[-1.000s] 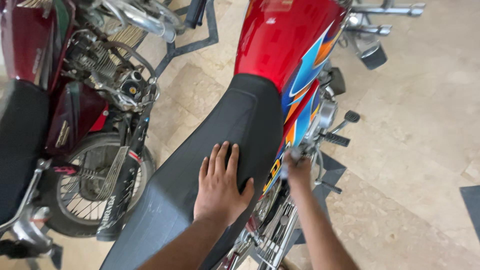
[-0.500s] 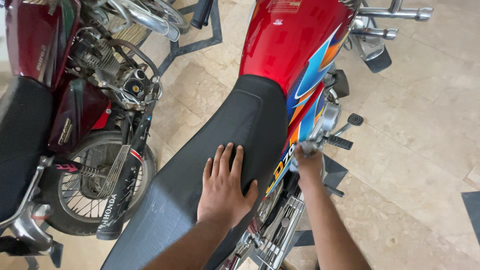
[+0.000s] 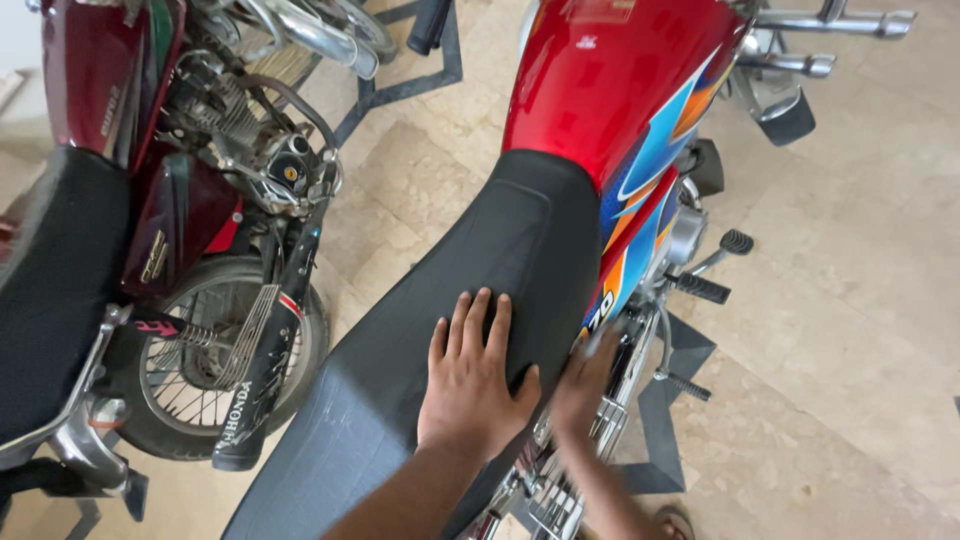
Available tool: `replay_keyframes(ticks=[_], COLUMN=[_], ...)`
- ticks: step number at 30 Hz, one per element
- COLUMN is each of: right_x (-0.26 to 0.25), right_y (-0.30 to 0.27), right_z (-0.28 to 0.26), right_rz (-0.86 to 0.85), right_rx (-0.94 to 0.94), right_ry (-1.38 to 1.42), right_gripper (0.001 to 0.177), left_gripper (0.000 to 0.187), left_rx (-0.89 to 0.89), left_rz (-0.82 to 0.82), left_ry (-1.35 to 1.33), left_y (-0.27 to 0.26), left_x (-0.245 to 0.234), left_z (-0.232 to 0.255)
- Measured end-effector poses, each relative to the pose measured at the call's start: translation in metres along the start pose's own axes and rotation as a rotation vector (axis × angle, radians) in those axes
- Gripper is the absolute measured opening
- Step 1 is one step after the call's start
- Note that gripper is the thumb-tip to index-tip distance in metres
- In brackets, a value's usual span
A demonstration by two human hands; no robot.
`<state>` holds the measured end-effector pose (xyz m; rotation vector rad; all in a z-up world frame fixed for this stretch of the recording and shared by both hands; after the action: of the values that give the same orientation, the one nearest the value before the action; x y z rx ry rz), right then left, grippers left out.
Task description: The person wipes the handlebars, fuel tank, and seat of a red motorcycle using a white cloth. They then move to the rear of the bike to wipe the license plate and taillight area. The person returns to the seat and tank to continue wiping the surfaces.
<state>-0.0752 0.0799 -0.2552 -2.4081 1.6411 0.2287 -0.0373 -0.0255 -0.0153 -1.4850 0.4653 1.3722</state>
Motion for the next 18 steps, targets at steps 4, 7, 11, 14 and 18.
replay_keyframes(ticks=[4, 7, 11, 14, 18], right_x=[-0.028, -0.035, -0.025, -0.023, -0.031], right_y=[0.126, 0.16, 0.102, 0.026, -0.023], right_z=[0.017, -0.016, -0.079, -0.095, -0.11], right_rz=[0.039, -0.041, -0.108, -0.16, -0.133], right_rx=[0.221, -0.001, -0.305, -0.118, -0.157], right_ry=[-0.068, 0.387, 0.208, 0.248, 0.142], right_gripper=[0.069, 0.073, 0.063, 0.056, 0.044], left_gripper=[0.084, 0.086, 0.087, 0.087, 0.087], left_rx=[-0.002, 0.0, -0.002, -0.008, 0.001], left_rz=[-0.012, 0.003, -0.006, -0.013, -0.005], left_ry=[0.018, 0.022, 0.01, 0.011, 0.016], left_y=[0.0, 0.0, 0.0, 0.001, 0.001], left_x=[-0.001, -0.001, -0.002, -0.003, -0.002], left_z=[0.002, 0.002, 0.002, 0.002, 0.002])
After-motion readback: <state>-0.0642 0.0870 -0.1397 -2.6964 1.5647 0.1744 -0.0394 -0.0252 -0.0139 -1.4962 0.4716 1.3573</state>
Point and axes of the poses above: each hand's wrist, its own y-axis towards the middle knuckle, its own x-axis out of the palm, z = x × y, the point moved 5 cm from there along y, towards the middle knuckle, and after that the axes turned 13 degrees about -z, right-handed, at the moved point
